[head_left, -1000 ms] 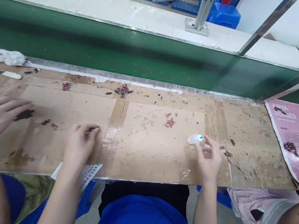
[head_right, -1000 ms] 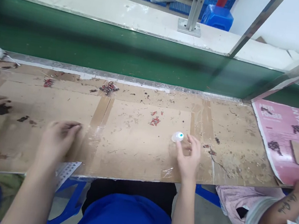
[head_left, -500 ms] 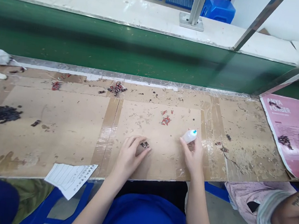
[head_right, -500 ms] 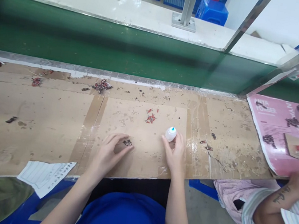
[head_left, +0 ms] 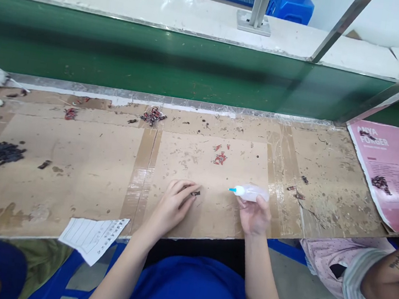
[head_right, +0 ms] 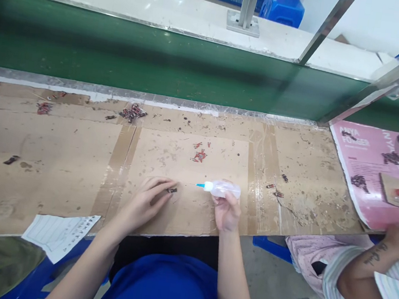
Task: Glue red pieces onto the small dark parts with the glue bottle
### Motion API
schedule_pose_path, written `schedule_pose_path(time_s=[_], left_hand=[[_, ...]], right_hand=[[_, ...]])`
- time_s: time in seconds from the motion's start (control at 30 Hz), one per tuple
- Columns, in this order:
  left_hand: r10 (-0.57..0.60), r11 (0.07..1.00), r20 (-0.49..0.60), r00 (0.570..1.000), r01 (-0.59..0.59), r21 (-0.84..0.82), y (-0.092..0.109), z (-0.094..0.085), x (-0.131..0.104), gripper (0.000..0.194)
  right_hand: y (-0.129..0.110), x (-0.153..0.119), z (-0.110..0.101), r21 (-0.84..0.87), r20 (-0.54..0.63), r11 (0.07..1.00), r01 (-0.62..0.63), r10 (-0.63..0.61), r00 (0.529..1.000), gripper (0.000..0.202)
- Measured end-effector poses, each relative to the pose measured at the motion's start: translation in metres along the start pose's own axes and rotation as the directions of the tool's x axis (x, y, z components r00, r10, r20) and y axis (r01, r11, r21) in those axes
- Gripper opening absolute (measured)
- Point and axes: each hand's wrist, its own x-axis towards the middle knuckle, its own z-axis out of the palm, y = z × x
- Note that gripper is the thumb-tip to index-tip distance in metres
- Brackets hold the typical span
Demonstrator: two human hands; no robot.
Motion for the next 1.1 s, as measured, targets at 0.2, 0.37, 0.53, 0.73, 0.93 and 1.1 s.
schedule_pose_path(time_s=[0.2,0.37,0.53,0.73,0.93,1.1], left_hand=[[-0.001,1.000,-0.064,0.998,0.001,-0.013,0.000,0.002,-0.002,0.014],[-0.023,0.999,-0.079,0.997,0.021,-0.032,0.000,0.001,-0.002,0.011],[-0.034,0.998,-0.081,0.996,0.029,-0.060,0.000,0.000,-0.002,0.011],[-0.042,0.997,-0.088,0.995,0.035,-0.073,0.002,-0.001,-0.002,0.010],[-0.049,0.996,-0.093,0.994,0.041,-0.081,0.001,-0.001,-0.002,0.010],[-0.054,0.995,-0.089,0.995,0.046,-0.089,0.002,-0.001,-0.002,0.009]], right_hand=[[0.012,-0.003,0.008,-0.263,-0.060,0.965,0.008,-0.024,0.998,0.029],[0.021,-0.010,0.015,-0.555,0.007,0.823,0.121,-0.141,0.990,0.024],[0.022,-0.013,0.018,-0.664,0.067,0.734,0.144,-0.134,0.989,0.025],[0.021,-0.012,0.018,-0.714,0.116,0.682,0.160,-0.110,0.987,0.026],[0.020,-0.012,0.018,-0.714,0.126,0.681,0.162,-0.102,0.987,0.025],[0.020,-0.013,0.019,-0.713,0.130,0.678,0.176,-0.118,0.984,0.026]])
